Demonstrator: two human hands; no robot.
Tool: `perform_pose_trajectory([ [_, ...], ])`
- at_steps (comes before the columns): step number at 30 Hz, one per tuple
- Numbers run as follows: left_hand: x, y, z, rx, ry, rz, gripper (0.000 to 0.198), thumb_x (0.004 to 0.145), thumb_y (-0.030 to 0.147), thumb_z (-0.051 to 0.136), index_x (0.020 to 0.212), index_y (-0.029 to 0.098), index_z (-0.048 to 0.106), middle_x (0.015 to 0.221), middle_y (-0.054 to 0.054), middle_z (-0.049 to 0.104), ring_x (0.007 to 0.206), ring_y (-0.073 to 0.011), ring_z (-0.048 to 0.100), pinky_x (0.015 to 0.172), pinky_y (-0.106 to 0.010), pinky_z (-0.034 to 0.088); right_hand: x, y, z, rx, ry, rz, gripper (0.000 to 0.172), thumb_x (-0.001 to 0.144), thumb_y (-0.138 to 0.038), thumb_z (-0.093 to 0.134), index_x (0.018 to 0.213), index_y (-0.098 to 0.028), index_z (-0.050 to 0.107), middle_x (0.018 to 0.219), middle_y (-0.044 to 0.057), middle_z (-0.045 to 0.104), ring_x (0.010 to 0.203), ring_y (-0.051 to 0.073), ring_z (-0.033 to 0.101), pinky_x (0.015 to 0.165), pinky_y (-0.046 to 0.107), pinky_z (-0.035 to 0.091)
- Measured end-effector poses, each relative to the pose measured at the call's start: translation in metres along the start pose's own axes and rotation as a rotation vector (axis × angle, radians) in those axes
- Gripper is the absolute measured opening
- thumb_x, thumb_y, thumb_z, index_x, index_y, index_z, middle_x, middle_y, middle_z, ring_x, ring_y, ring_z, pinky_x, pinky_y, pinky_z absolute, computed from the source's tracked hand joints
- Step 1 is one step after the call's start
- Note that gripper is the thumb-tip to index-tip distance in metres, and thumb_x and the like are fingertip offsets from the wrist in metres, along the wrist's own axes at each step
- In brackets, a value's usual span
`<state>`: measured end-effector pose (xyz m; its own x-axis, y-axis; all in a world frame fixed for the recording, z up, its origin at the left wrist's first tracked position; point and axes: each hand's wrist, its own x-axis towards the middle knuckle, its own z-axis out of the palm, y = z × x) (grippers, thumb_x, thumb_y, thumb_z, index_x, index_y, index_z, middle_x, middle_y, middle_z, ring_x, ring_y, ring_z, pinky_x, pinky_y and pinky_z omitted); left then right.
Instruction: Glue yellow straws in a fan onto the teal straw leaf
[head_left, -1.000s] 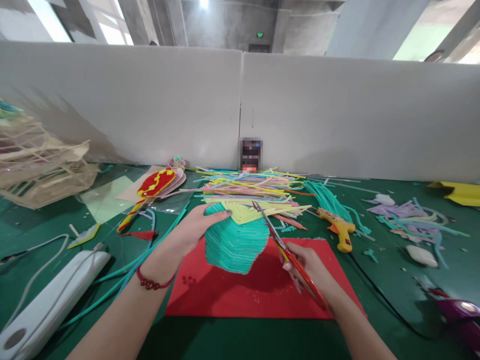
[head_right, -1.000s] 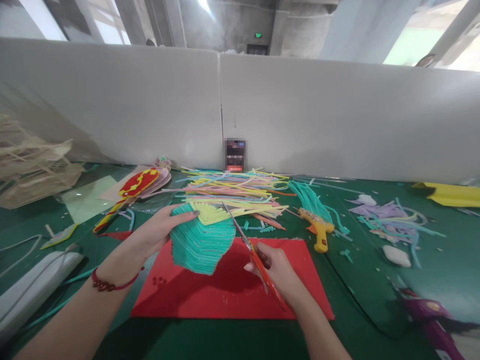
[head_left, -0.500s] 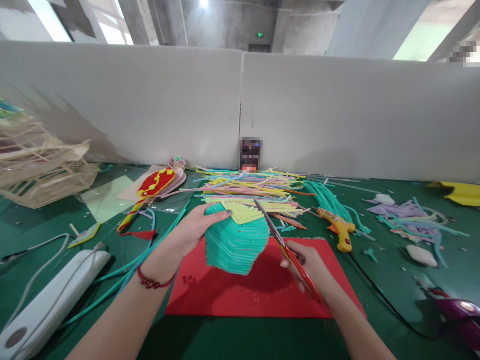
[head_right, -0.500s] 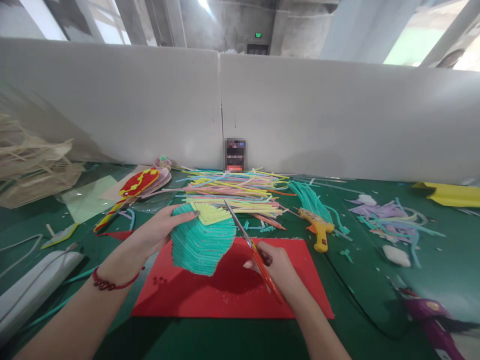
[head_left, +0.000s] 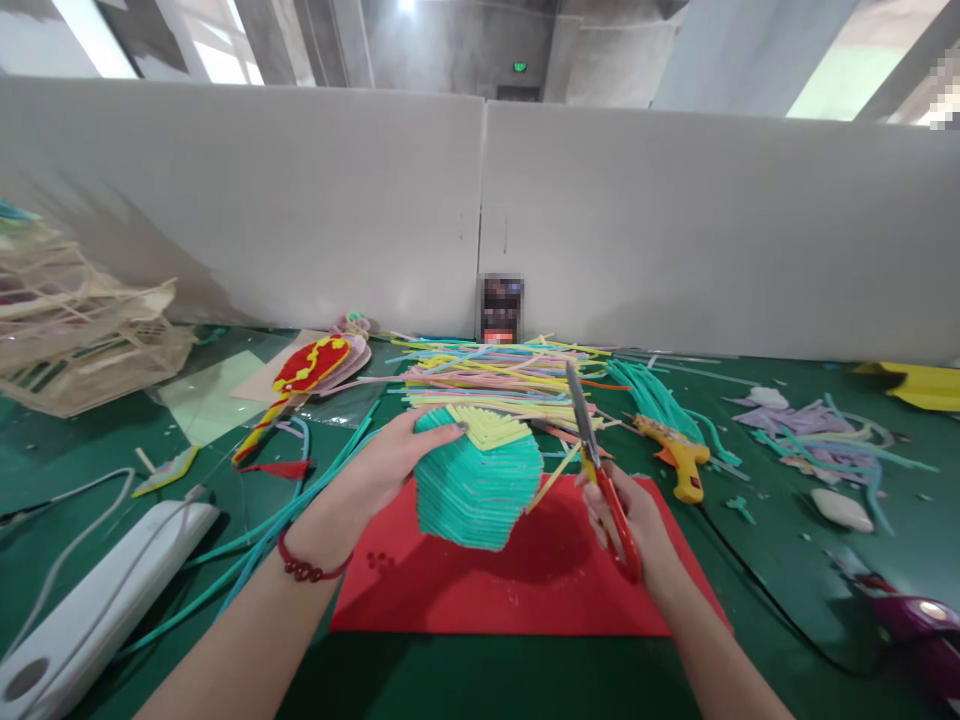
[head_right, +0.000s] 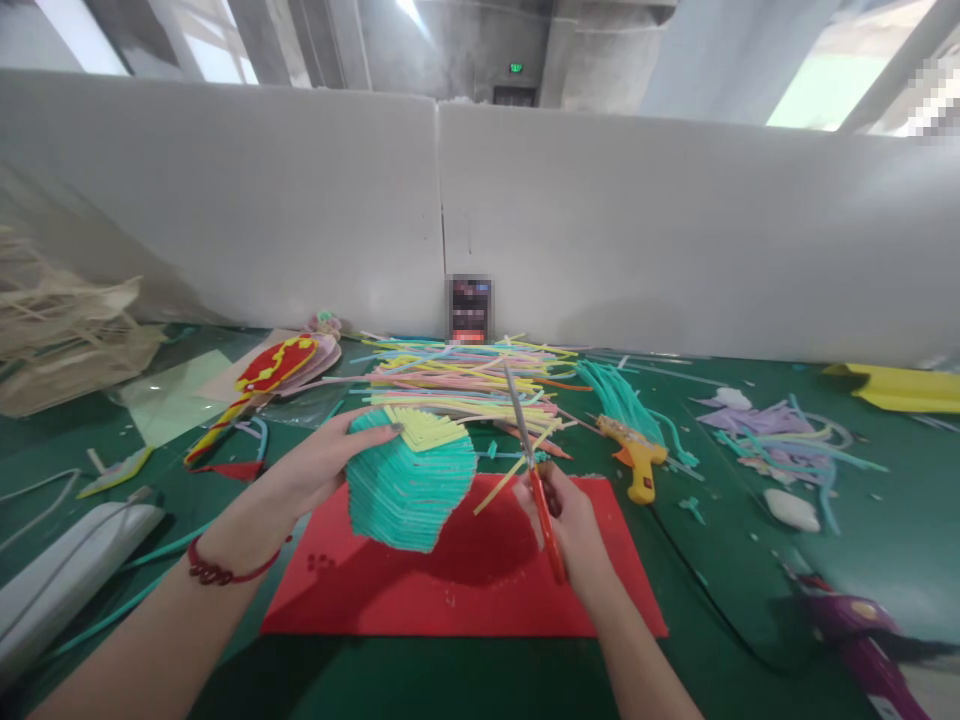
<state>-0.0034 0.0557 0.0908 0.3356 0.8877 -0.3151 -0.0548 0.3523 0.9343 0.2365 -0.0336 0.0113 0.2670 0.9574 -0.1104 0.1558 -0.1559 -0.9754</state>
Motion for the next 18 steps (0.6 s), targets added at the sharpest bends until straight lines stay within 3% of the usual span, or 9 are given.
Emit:
perform_pose_trajectory([
  [4,0.003,-0.008,0.005,-0.075,-0.021,-0.004,0.037,0.068,0.026,0.077,0.103,0.021,0.068,0.097,-0.004,0.074,0.082,-0.0191,0.069,0.076,-0.028,0.054,0.003,-0.005,-0.003,-0.046,0.236,-0.097,0.039,0.064,-0.057,0.068,0.071,-0.022,0.052,0.052,-0.007,0.044,0.046,0.011,0.042,0.043,0.023,0.035],
  [7,0.006,-0.017,0.010,-0.119,-0.037,-0.050,0.037,0.068,0.025,0.077,0.102,0.019,0.066,0.097,-0.005,0.073,0.083,-0.0186,0.068,0.075,-0.028,0.053,0.006,-0.003,-0.007,-0.079,0.343,-0.126,0.041,0.065,-0.057,0.067,0.064,-0.022,0.046,0.053,-0.007,0.042,0.047,0.010,0.040,0.043,0.023,0.034],
  [10,0.008,-0.028,0.017,-0.079,0.006,-0.102,0.036,0.067,0.023,0.075,0.101,0.020,0.062,0.086,-0.001,0.071,0.075,-0.0162,0.066,0.067,-0.025,0.051,0.011,0.003,-0.012,-0.091,0.359,-0.104,0.041,0.070,-0.058,0.064,0.065,-0.022,0.046,0.053,-0.007,0.039,0.047,0.010,0.038,0.043,0.022,0.032],
  [13,0.009,-0.040,0.024,0.008,-0.027,-0.097,0.036,0.067,0.024,0.072,0.099,0.021,0.057,0.079,0.001,0.066,0.065,-0.0138,0.061,0.059,-0.024,0.045,0.014,0.008,-0.015,-0.109,0.366,-0.092,0.041,0.070,-0.058,0.064,0.065,-0.021,0.047,0.057,-0.006,0.042,0.053,0.011,0.042,0.048,0.022,0.035],
  [18,0.013,-0.054,0.027,0.193,-0.136,0.008,0.035,0.067,0.026,0.071,0.098,0.020,0.057,0.088,-0.001,0.062,0.076,-0.0157,0.059,0.064,-0.025,0.044,0.015,0.007,-0.013,-0.081,0.397,-0.083,0.039,0.068,-0.058,0.065,0.070,-0.022,0.050,0.059,-0.003,0.052,0.061,0.015,0.051,0.056,0.025,0.041],
])
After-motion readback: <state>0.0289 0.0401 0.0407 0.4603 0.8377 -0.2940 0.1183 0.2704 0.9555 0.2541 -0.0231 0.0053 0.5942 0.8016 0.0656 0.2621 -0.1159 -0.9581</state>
